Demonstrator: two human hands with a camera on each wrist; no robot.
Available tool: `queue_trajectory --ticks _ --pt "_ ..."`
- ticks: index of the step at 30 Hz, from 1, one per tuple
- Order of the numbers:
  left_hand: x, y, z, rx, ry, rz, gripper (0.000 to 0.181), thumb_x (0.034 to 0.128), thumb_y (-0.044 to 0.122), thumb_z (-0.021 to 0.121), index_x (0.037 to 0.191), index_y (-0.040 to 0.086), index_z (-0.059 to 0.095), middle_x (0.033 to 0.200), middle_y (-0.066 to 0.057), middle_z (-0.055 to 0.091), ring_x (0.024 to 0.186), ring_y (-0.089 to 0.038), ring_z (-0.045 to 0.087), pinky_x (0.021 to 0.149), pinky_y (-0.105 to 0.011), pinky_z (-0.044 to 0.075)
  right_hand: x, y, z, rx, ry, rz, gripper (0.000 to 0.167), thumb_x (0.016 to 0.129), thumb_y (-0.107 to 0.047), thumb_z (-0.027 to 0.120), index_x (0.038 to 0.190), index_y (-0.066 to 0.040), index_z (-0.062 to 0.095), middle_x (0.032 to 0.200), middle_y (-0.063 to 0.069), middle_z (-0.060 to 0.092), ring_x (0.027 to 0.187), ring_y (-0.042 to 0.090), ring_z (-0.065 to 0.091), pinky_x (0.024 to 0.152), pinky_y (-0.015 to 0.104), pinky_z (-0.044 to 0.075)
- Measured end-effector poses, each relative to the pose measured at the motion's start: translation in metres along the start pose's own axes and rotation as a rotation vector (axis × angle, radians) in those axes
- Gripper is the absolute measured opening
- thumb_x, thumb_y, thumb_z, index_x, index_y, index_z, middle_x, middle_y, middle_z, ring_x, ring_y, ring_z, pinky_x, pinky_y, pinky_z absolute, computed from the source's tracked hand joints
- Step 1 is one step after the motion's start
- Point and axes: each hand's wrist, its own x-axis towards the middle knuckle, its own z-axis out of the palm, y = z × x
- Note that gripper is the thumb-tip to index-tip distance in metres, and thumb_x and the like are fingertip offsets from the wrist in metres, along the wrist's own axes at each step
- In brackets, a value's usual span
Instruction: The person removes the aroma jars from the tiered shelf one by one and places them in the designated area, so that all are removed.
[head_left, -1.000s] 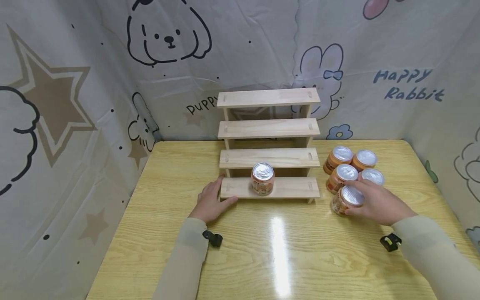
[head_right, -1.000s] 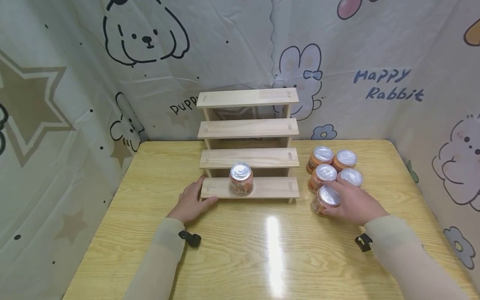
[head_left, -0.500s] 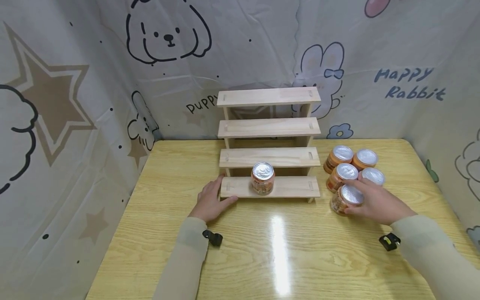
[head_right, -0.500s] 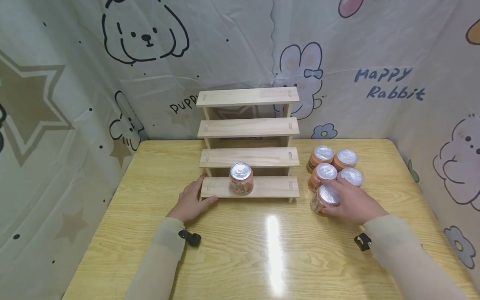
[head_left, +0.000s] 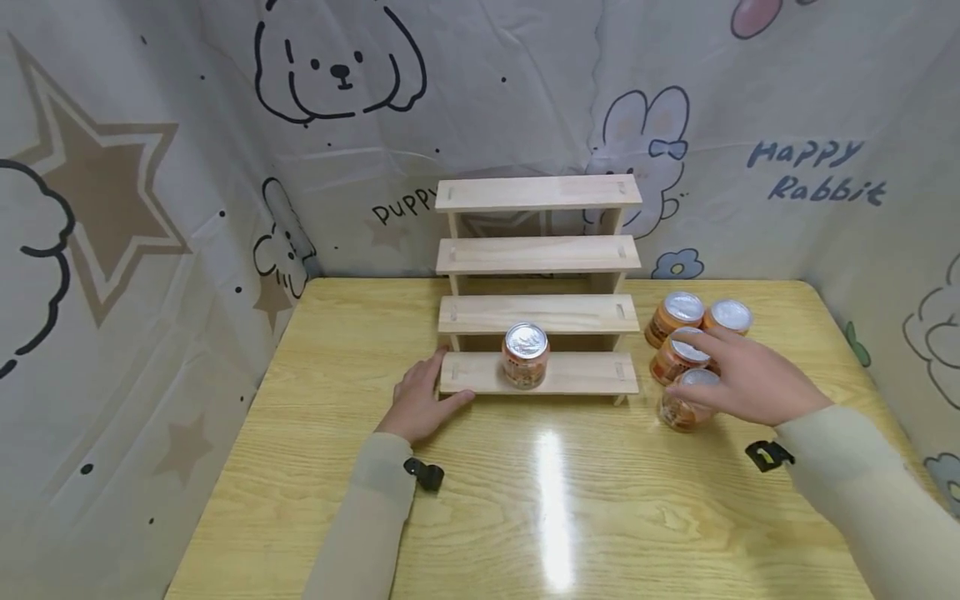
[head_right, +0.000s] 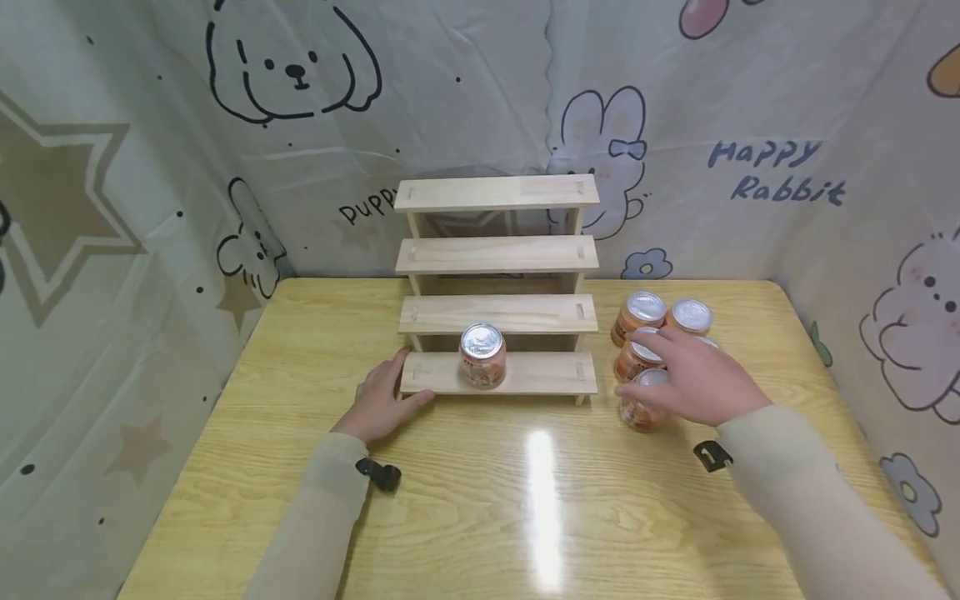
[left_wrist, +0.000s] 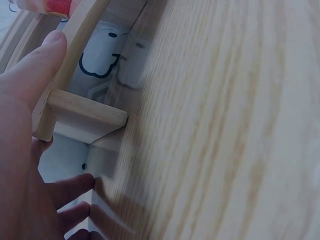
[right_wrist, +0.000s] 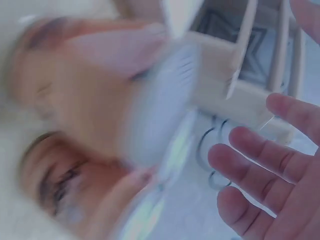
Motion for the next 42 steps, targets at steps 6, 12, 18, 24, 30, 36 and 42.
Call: queue_trajectory --ticks 6,12,18,24,30,36,42 --pt "-0.001 0.000 0.001 -0.017 -0.009 -0.002 0.106 0.0817 0.084 0.052 0.163 0.031 0.011 0.165 -0.011 0.025 0.152 -0.034 0.014 0.119 -0.057 0.015 0.032 -0.031 -0.003 -0.025 0.062 -0.121 0.090 0.084 -0.072 0.065 0.147 -0.010 0.051 0.135 0.017 0.054 0.103 0.029 0.058 0.079 0.049 0.053" --pt "-0.001 0.001 -0.002 -0.022 -0.003 -0.005 0.107 0.0807 0.085 0.053 0.163 0.031 0.012 0.164 -0.011 0.027 0.152 -0.033 0.016 0.119 -0.057 0.016 0.065 -0.059 -0.001 0.038 0.045 -0.186 0.093 0.083 -0.072 0.067 0.152 -0.014 0.045 0.144 0.019 0.049 0.127 0.039 0.050 0.098 0.058 0.046" --pt "-0.003 0.003 -0.003 -0.026 -0.004 0.005 0.105 0.0817 0.083 0.054 0.163 0.029 0.015 0.161 -0.009 0.031 0.149 -0.031 0.023 0.118 -0.057 0.019 0.092 -0.082 0.003 0.014 0.029 -0.237 0.090 0.082 -0.068 0.072 0.153 -0.019 0.045 0.137 0.012 0.054 0.120 0.031 0.054 0.096 0.053 0.048" --pt "-0.004 0.005 -0.004 -0.040 -0.005 -0.009 0.106 0.0813 0.083 0.055 0.163 0.030 0.015 0.163 -0.009 0.028 0.151 -0.032 0.019 0.118 -0.057 0.018 0.106 -0.108 0.006 0.022 -0.026 -0.273 0.093 0.080 -0.072 0.070 0.154 -0.023 0.042 0.140 0.011 0.052 0.123 0.030 0.054 0.096 0.054 0.049" --pt "-0.005 0.004 -0.008 -0.022 -0.001 -0.012 0.104 0.0825 0.082 0.055 0.163 0.029 0.015 0.163 -0.008 0.029 0.151 -0.031 0.019 0.119 -0.056 0.018 0.117 -0.130 0.018 0.029 -0.081 -0.333 0.092 0.080 -0.064 0.075 0.155 -0.021 0.041 0.131 0.009 0.057 0.112 0.025 0.058 0.093 0.047 0.050" --pt "-0.004 0.003 -0.006 -0.009 -0.001 -0.008 0.106 0.0825 0.083 0.053 0.164 0.029 0.013 0.165 -0.009 0.026 0.152 -0.033 0.017 0.120 -0.057 0.016 0.118 -0.144 0.026 0.013 -0.076 -0.346 0.083 0.076 -0.051 0.085 0.147 -0.018 0.053 0.115 0.003 0.059 0.091 0.015 0.060 0.081 0.039 0.054" --pt "-0.005 0.003 -0.004 -0.012 0.005 -0.023 0.107 0.0805 0.086 0.052 0.164 0.031 0.012 0.166 -0.007 0.024 0.153 -0.032 0.015 0.119 -0.057 0.018 0.122 -0.142 0.034 -0.028 -0.059 -0.379 0.081 0.076 -0.046 0.087 0.144 -0.017 0.055 0.116 0.004 0.058 0.093 0.016 0.061 0.080 0.040 0.055"
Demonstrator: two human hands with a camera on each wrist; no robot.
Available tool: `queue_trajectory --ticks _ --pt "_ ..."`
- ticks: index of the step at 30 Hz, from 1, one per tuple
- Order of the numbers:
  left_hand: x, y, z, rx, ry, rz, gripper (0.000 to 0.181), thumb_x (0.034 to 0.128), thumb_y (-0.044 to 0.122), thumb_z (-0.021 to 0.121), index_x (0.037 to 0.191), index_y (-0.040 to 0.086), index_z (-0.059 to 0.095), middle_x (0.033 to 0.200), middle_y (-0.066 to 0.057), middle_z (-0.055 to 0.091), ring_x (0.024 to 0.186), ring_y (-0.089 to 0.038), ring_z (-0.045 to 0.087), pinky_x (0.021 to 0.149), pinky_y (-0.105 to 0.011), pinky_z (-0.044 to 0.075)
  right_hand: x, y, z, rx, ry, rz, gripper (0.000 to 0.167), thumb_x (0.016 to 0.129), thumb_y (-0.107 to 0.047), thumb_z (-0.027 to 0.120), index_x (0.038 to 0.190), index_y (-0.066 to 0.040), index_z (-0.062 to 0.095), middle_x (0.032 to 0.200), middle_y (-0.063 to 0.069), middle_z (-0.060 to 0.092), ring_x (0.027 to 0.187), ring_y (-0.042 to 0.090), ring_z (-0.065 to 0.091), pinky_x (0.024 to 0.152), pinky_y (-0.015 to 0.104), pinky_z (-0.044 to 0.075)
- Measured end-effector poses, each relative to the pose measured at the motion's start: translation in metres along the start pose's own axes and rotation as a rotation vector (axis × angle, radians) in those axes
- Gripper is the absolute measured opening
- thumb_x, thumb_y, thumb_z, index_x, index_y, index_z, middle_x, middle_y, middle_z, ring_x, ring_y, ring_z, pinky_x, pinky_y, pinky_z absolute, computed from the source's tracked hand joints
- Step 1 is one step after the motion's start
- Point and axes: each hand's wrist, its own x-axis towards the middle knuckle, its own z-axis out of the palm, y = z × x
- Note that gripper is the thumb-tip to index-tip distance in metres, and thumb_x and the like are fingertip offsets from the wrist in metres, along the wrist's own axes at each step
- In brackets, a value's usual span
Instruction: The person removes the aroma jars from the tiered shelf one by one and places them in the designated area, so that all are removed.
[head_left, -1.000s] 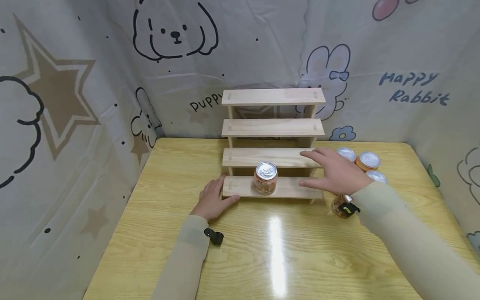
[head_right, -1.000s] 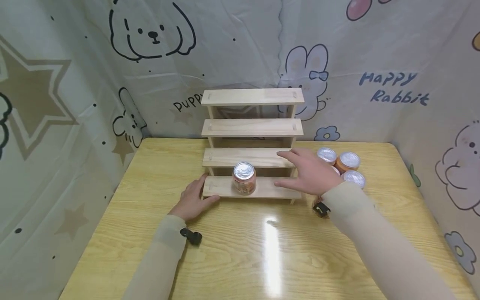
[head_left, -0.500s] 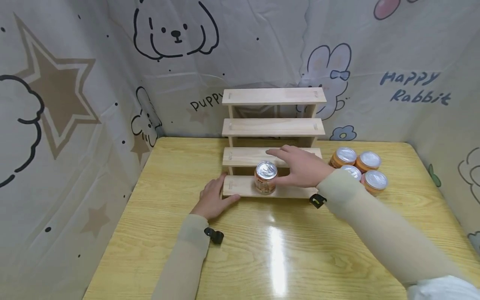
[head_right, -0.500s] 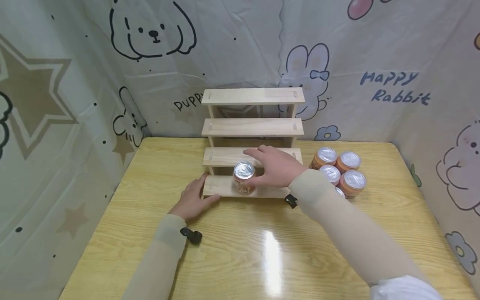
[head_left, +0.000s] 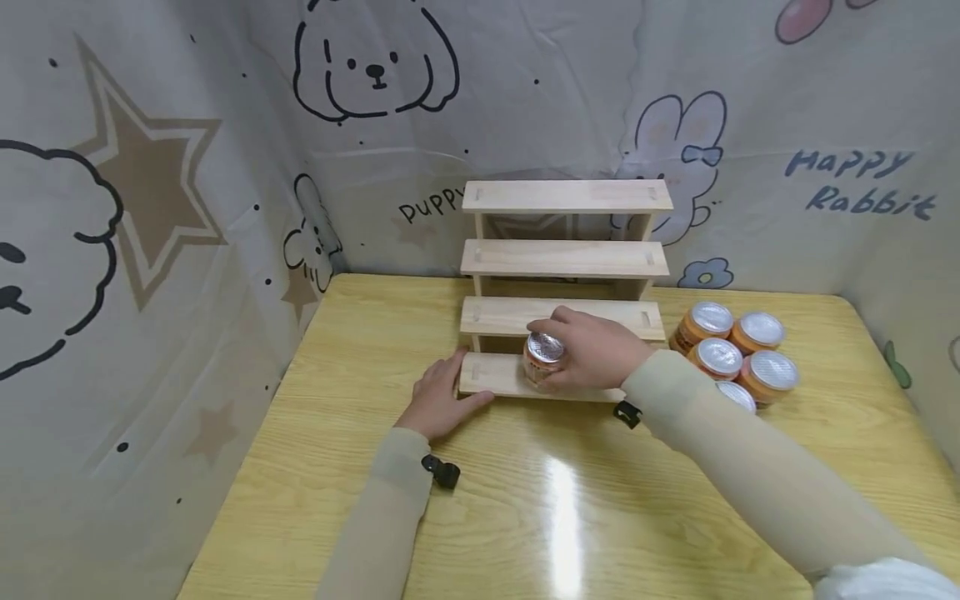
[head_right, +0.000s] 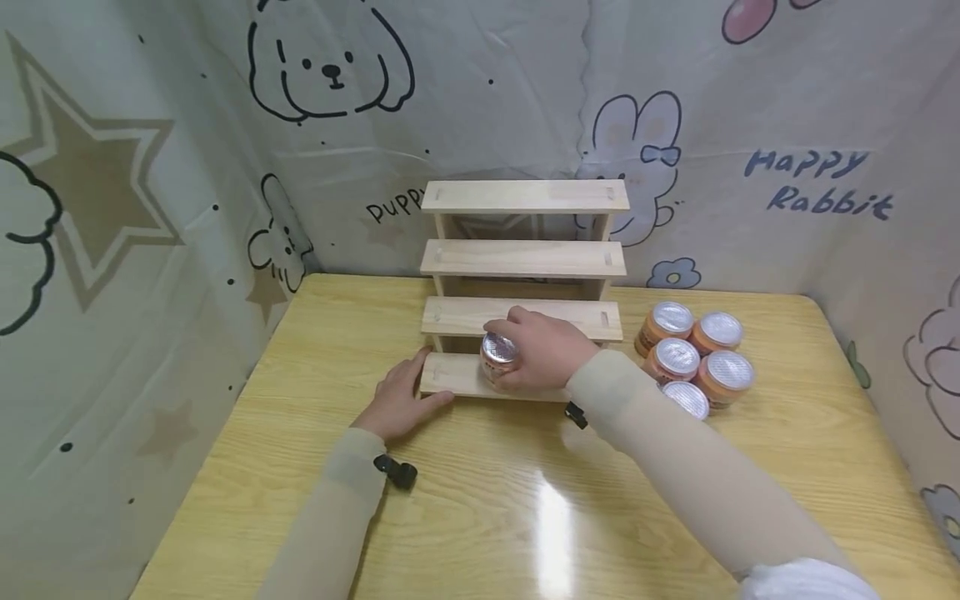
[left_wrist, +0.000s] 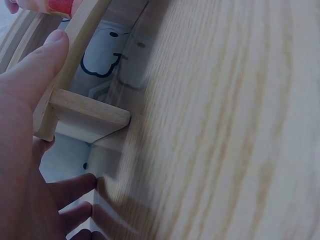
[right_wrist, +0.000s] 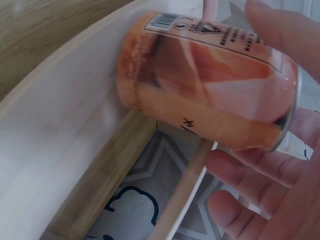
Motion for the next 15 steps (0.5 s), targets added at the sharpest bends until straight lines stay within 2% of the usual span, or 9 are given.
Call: queue_trajectory --ticks 6,10,15 --pt "0.003 0.004 -0.005 -0.003 0.006 0.011 0.106 0.0810 0.084 0.053 0.164 0.031 0.012 0.165 -0.007 0.025 0.153 -0.031 0.015 0.119 -0.057 0.017 0.004 0.003 0.001 -0.012 0.005 -0.009 0.081 0.078 -0.042 0.086 0.146 -0.014 0.052 0.115 0.007 0.057 0.088 0.016 0.060 0.077 0.038 0.055" --pt "0.004 0.005 -0.006 -0.004 0.010 0.019 0.105 0.0818 0.083 0.055 0.163 0.031 0.013 0.165 -0.007 0.026 0.152 -0.031 0.016 0.119 -0.056 0.017 0.003 0.003 0.001 0.047 -0.004 0.012 0.078 0.077 -0.036 0.087 0.144 -0.014 0.053 0.114 0.008 0.057 0.089 0.018 0.062 0.081 0.040 0.055" --pt "0.002 0.004 -0.005 0.006 -0.008 0.016 0.105 0.0829 0.081 0.056 0.164 0.030 0.013 0.165 -0.006 0.025 0.152 -0.031 0.017 0.120 -0.055 0.017 -0.010 0.006 0.001 0.106 0.001 0.038 0.079 0.075 -0.039 0.088 0.143 -0.017 0.055 0.115 0.005 0.057 0.093 0.018 0.062 0.083 0.040 0.055"
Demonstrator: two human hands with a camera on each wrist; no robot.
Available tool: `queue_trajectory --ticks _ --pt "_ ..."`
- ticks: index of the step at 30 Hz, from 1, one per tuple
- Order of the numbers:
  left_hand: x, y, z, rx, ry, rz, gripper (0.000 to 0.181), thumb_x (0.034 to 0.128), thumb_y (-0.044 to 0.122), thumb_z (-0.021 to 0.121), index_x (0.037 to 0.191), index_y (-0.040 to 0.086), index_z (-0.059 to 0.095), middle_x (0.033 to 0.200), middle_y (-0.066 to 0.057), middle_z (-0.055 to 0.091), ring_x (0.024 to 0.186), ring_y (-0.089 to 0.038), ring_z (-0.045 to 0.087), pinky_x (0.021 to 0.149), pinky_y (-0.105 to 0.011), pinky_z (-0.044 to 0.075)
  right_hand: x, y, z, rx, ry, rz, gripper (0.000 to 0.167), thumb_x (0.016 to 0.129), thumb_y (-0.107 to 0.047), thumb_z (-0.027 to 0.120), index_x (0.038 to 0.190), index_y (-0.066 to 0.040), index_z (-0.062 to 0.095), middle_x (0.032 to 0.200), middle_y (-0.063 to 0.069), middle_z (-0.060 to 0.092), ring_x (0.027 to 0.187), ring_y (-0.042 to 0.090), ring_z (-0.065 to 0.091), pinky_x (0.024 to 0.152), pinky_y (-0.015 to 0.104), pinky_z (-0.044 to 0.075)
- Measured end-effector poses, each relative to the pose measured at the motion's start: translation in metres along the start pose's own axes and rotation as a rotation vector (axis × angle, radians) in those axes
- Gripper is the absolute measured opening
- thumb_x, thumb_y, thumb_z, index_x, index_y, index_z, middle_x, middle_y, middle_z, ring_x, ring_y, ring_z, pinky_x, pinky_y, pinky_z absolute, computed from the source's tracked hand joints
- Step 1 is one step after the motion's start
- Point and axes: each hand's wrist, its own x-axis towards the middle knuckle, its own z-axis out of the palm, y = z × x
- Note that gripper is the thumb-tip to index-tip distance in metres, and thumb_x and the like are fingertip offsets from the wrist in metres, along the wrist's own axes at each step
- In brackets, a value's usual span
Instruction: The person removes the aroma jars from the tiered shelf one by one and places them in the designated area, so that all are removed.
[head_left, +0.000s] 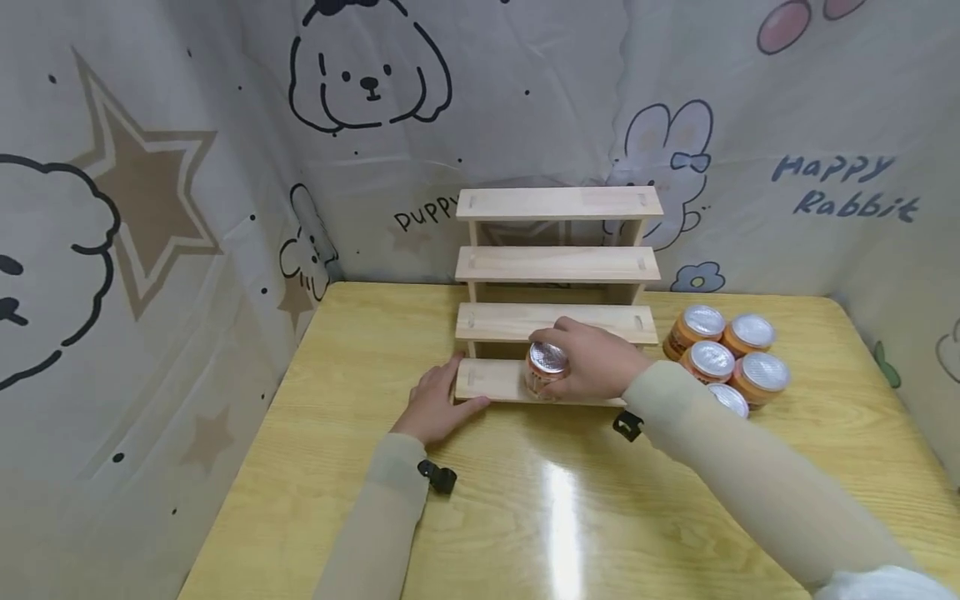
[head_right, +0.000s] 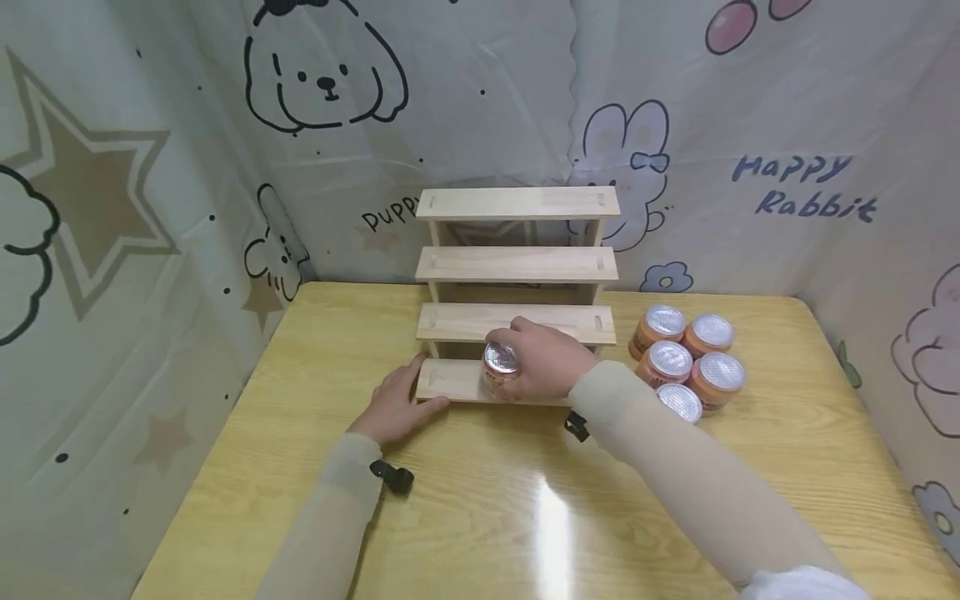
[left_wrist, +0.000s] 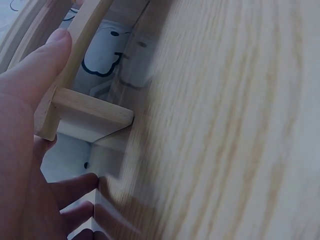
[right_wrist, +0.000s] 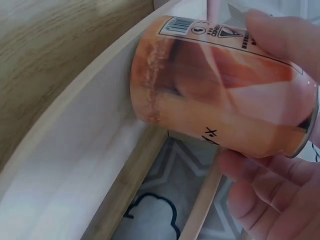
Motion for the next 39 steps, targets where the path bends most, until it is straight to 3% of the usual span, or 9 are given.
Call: queue_trajectory --ticks 5,11,20,25,28,32,39 --pt "0.000 -0.002 0.003 -0.017 -0.002 0.018 0.105 0.0828 0.083 0.053 0.164 0.030 0.012 0.165 -0.008 0.025 0.152 -0.032 0.016 0.119 -0.058 0.016 -0.023 0.010 -0.007 0.022 0.088 0.018 0.079 0.073 -0.041 0.089 0.141 -0.016 0.057 0.113 0.005 0.058 0.091 0.019 0.062 0.078 0.038 0.055" --pt "0.001 -0.007 0.005 0.008 0.002 0.010 0.107 0.0812 0.085 0.052 0.164 0.029 0.012 0.164 -0.008 0.027 0.151 -0.031 0.018 0.118 -0.057 0.019 -0.052 0.025 -0.017 0.032 0.132 0.086 0.079 0.077 -0.047 0.086 0.143 -0.016 0.056 0.116 0.006 0.057 0.092 0.020 0.062 0.075 0.035 0.055" --pt "0.000 -0.004 0.002 -0.014 -0.004 -0.007 0.107 0.0805 0.085 0.053 0.163 0.031 0.012 0.165 -0.009 0.025 0.152 -0.032 0.016 0.119 -0.057 0.017 -0.101 0.041 -0.050 -0.017 0.194 0.171 0.082 0.081 -0.051 0.082 0.145 -0.010 0.053 0.132 0.020 0.054 0.112 0.038 0.058 0.084 0.055 0.054" --pt "0.002 -0.006 0.005 -0.016 -0.013 -0.010 0.110 0.0779 0.088 0.051 0.163 0.032 0.012 0.165 -0.008 0.024 0.152 -0.032 0.015 0.119 -0.057 0.017 -0.132 0.056 -0.068 -0.027 0.202 0.296 0.086 0.081 -0.057 0.080 0.147 -0.010 0.050 0.132 0.019 0.052 0.105 0.036 0.059 0.078 0.054 0.054" --pt "0.003 -0.007 0.005 -0.018 -0.007 -0.005 0.110 0.0770 0.089 0.051 0.163 0.032 0.013 0.165 -0.008 0.025 0.152 -0.032 0.017 0.119 -0.057 0.018 -0.150 0.067 -0.077 -0.047 0.198 0.379 0.093 0.080 -0.062 0.078 0.149 -0.008 0.047 0.136 0.023 0.047 0.110 0.042 0.056 0.079 0.061 0.051" --pt "0.002 -0.006 0.004 -0.019 0.002 0.004 0.109 0.0783 0.088 0.052 0.163 0.031 0.014 0.164 -0.009 0.026 0.151 -0.033 0.018 0.118 -0.058 0.018 -0.171 0.085 -0.080 -0.087 0.242 0.422 0.094 0.077 -0.060 0.081 0.144 -0.002 0.049 0.133 0.029 0.048 0.114 0.049 0.049 0.082 0.068 0.044" --pt "0.000 -0.003 0.002 -0.007 -0.008 0.009 0.107 0.0811 0.085 0.052 0.163 0.030 0.013 0.165 -0.009 0.025 0.152 -0.034 0.016 0.118 -0.058 0.018 -0.205 0.110 -0.071 -0.151 0.286 0.450 0.088 0.075 -0.048 0.088 0.135 0.006 0.052 0.121 0.033 0.051 0.101 0.049 0.054 0.074 0.065 0.047"
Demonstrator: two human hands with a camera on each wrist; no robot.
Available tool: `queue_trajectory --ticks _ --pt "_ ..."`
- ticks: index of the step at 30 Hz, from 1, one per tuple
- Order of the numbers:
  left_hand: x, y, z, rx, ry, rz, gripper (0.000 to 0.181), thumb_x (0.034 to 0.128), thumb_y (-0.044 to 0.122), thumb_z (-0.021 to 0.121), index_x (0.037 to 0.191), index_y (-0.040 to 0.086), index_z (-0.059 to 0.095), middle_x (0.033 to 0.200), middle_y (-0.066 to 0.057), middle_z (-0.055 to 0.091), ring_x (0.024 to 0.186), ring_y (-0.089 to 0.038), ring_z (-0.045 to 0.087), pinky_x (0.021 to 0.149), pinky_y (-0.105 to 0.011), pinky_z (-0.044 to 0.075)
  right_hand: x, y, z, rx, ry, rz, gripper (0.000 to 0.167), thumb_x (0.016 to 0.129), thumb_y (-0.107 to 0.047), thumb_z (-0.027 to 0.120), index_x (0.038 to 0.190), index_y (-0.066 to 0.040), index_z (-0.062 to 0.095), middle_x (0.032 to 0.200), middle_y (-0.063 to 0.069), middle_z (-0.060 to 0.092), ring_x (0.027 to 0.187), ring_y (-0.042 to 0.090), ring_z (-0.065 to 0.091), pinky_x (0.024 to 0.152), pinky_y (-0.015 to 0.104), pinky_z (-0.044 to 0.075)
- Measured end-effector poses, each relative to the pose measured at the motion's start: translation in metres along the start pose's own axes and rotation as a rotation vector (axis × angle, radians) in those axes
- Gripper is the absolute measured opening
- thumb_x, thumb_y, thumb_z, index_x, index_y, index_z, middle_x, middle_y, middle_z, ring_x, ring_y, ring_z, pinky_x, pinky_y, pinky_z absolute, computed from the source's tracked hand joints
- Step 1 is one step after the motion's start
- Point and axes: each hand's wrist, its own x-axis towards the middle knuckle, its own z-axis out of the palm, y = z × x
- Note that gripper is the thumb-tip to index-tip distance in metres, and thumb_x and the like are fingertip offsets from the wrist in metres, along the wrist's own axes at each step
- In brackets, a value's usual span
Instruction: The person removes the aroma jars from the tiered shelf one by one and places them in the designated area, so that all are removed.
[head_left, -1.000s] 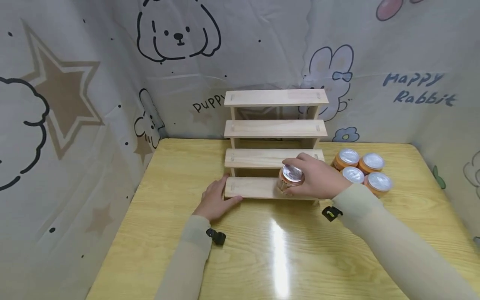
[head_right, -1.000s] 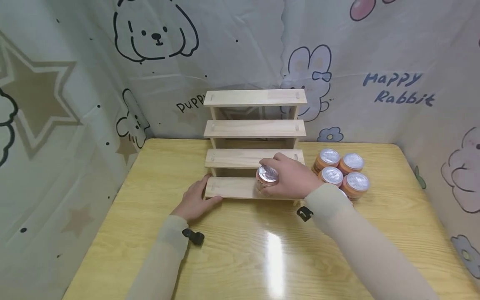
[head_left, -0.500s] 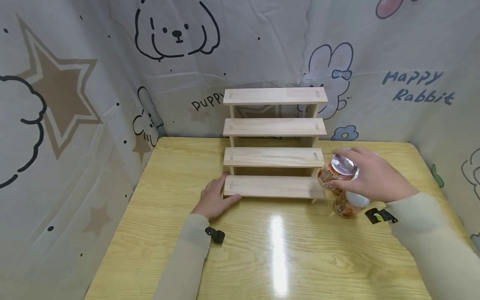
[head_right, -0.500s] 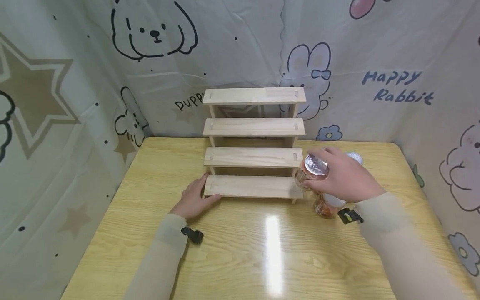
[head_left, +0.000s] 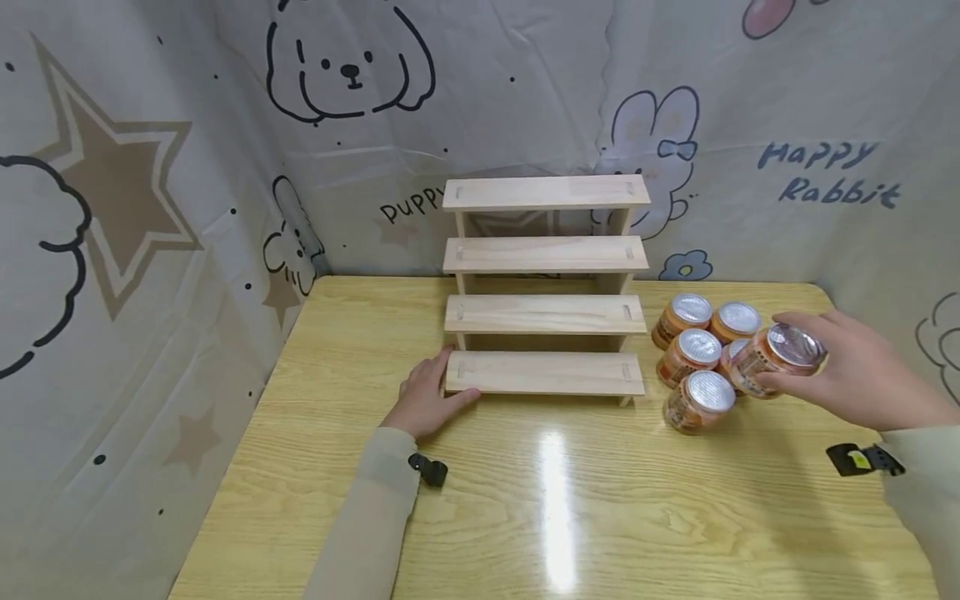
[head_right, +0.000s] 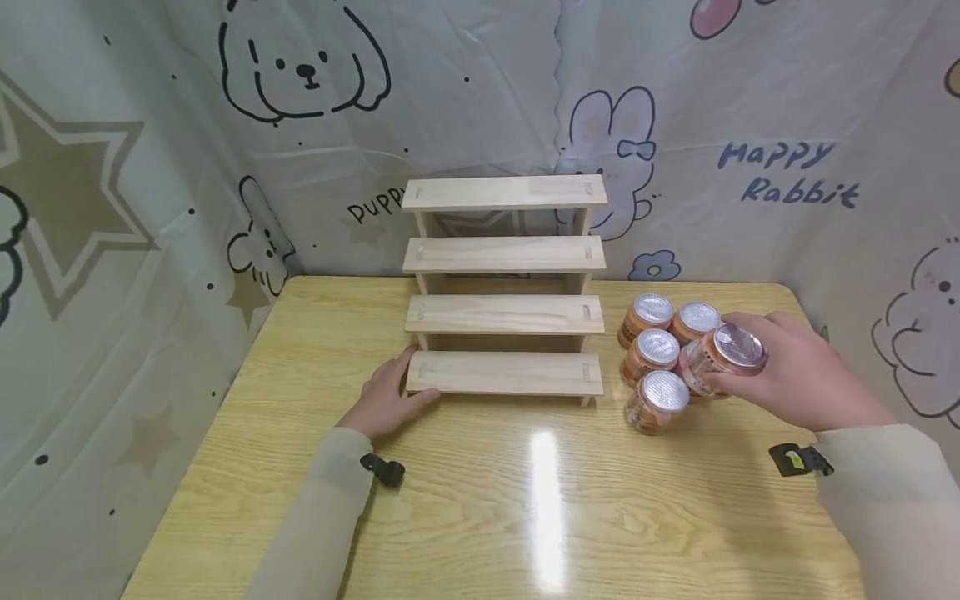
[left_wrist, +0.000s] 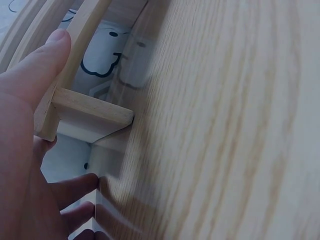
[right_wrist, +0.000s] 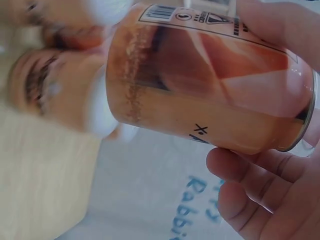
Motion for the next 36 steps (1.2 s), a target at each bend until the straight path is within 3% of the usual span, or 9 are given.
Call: queue_trajectory --ticks 6,11,23,30,36 --pt "0.000 0.000 0.000 -0.002 -0.005 -0.004 0.106 0.0815 0.084 0.052 0.163 0.030 0.013 0.165 -0.009 0.025 0.152 -0.033 0.017 0.119 -0.059 0.018 -0.018 0.017 0.008 -0.025 -0.008 0.015 0.092 0.073 -0.051 0.088 0.134 0.009 0.054 0.121 0.038 0.054 0.098 0.049 0.056 0.070 0.060 0.049" --pt "0.000 -0.001 -0.002 -0.009 -0.003 -0.007 0.106 0.0812 0.085 0.052 0.163 0.030 0.013 0.164 -0.010 0.026 0.151 -0.033 0.019 0.118 -0.059 0.019 -0.026 0.024 0.023 -0.002 -0.064 0.027 0.094 0.073 -0.056 0.086 0.135 0.007 0.054 0.118 0.037 0.054 0.093 0.046 0.059 0.066 0.056 0.051" --pt "0.000 0.000 0.000 -0.012 -0.008 0.001 0.106 0.0823 0.083 0.053 0.164 0.028 0.013 0.164 -0.010 0.027 0.151 -0.033 0.019 0.118 -0.060 0.019 -0.029 0.030 0.059 0.067 -0.180 0.013 0.094 0.074 -0.057 0.085 0.137 0.005 0.054 0.120 0.037 0.053 0.104 0.054 0.057 0.079 0.069 0.048" --pt "0.000 0.001 0.001 -0.012 -0.003 0.002 0.104 0.0828 0.082 0.054 0.163 0.030 0.013 0.163 -0.009 0.028 0.150 -0.032 0.021 0.117 -0.059 0.019 -0.032 0.031 0.071 0.109 -0.191 -0.008 0.092 0.073 -0.054 0.087 0.139 0.001 0.054 0.119 0.032 0.056 0.106 0.048 0.058 0.081 0.067 0.048" --pt "0.001 -0.001 0.001 -0.013 -0.004 0.000 0.105 0.0823 0.083 0.053 0.163 0.030 0.013 0.164 -0.009 0.026 0.151 -0.033 0.020 0.118 -0.060 0.018 -0.032 0.032 0.078 0.120 -0.173 -0.008 0.091 0.073 -0.051 0.088 0.138 0.003 0.054 0.119 0.034 0.055 0.107 0.050 0.057 0.082 0.069 0.047"
